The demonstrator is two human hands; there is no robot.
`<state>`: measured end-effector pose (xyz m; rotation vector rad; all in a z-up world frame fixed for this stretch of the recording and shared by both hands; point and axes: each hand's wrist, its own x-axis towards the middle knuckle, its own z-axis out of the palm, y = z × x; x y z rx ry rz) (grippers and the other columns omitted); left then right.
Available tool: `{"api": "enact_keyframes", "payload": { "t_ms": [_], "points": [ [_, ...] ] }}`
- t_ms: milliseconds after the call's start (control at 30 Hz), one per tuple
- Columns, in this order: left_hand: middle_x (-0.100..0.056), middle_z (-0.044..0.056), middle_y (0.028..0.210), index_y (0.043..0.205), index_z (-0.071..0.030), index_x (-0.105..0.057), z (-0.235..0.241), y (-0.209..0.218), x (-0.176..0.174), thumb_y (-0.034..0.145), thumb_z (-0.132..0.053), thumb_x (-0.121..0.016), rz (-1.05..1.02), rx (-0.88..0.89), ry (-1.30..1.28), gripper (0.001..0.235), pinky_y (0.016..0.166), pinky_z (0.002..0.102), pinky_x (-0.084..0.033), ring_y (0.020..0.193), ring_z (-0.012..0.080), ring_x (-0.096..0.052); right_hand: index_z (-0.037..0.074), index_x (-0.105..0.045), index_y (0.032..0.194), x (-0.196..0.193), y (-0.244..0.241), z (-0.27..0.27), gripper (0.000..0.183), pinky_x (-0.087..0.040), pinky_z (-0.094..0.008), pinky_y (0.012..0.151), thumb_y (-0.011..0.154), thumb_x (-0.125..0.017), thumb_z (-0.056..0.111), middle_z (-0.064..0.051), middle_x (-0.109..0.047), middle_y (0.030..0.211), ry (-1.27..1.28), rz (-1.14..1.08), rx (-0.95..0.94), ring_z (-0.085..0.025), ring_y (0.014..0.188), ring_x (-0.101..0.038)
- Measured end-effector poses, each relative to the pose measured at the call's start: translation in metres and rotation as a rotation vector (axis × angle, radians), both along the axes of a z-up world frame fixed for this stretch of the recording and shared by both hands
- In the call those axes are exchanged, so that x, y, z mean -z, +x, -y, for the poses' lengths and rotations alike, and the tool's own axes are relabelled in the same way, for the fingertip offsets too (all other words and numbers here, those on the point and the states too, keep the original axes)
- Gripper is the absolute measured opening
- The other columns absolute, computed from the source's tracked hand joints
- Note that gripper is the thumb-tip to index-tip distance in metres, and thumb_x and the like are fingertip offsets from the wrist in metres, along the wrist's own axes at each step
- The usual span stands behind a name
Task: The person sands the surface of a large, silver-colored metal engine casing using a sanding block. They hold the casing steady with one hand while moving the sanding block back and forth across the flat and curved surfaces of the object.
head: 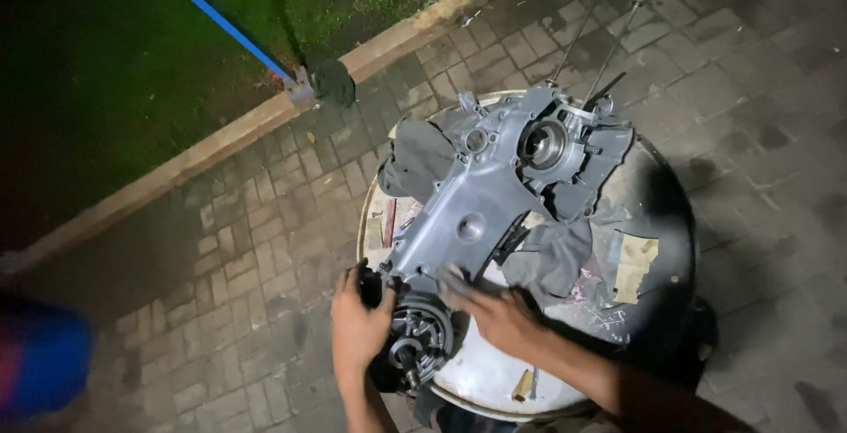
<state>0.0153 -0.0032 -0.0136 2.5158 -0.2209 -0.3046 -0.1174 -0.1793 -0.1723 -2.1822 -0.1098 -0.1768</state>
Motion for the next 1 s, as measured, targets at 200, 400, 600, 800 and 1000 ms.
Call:
{"api": "enact_keyframes", "payload": {
  "t_ms": [200,400,600,800,1000],
  "points": [
    [-0.068,0.018,0.123,0.129,-0.001,-0.064,0.002,-0.001,-0.009,0.084,-0.023,-0.069,0.063,0.063,-0.081,0.05,0.1,0.045,-0.051,0.113,0.0355,-0.067,0.039,-0.057,0.145,0.012,0.017,0.056,0.082,-0.043,-0.039,0.038,0.078,-0.052,-0.009,0.01,-0.07,0.132,-0.443,0.11,0.514,-0.023,0.035,-0.05],
    [-0.071,0.013,0.123,0.131,-0.005,-0.064,-0.011,0.006,0.014,0.083,-0.023,-0.071,0.116,0.091,-0.122,0.052,0.103,0.039,-0.049,0.114,0.0288,-0.068,0.06,-0.039,0.145,-0.072,0.002,0.034,0.092,-0.049,-0.02,0.025,0.091,-0.049,-0.014,-0.005,-0.055,0.149,-0.114,-0.287,0.058,-0.008,0.028,-0.045],
    [-0.074,0.02,0.109,0.129,-0.008,-0.065,-0.007,0.008,0.017,0.082,-0.028,-0.07,0.113,0.056,-0.004,0.051,0.093,0.046,-0.051,0.103,0.0395,-0.068,0.003,-0.065,0.131,0.027,0.012,0.017,0.06,-0.061,-0.034,0.076,0.076,-0.053,-0.018,-0.015,-0.075,0.113,-0.195,0.142,0.364,-0.027,0.087,-0.074],
    [-0.074,0.016,0.12,0.131,-0.006,-0.065,-0.006,0.004,0.002,0.082,-0.017,-0.067,0.081,0.069,-0.103,0.049,0.101,0.042,-0.051,0.112,0.0329,-0.069,0.034,-0.064,0.138,-0.004,0.02,0.06,0.058,-0.045,-0.024,0.028,0.1,-0.045,-0.006,0.003,-0.051,0.049,-0.159,0.219,0.489,-0.01,0.033,-0.045],
    [-0.07,0.019,0.123,0.132,-0.005,-0.063,-0.008,0.008,0.013,0.083,-0.02,-0.067,0.072,0.05,-0.019,0.051,0.104,0.046,-0.049,0.115,0.0386,-0.065,0.025,-0.053,0.147,-0.026,-0.001,0.008,0.074,-0.043,-0.022,0.023,0.084,-0.053,-0.015,-0.027,-0.065,0.134,-0.101,0.29,0.264,-0.007,0.03,-0.05]
  ]
}}
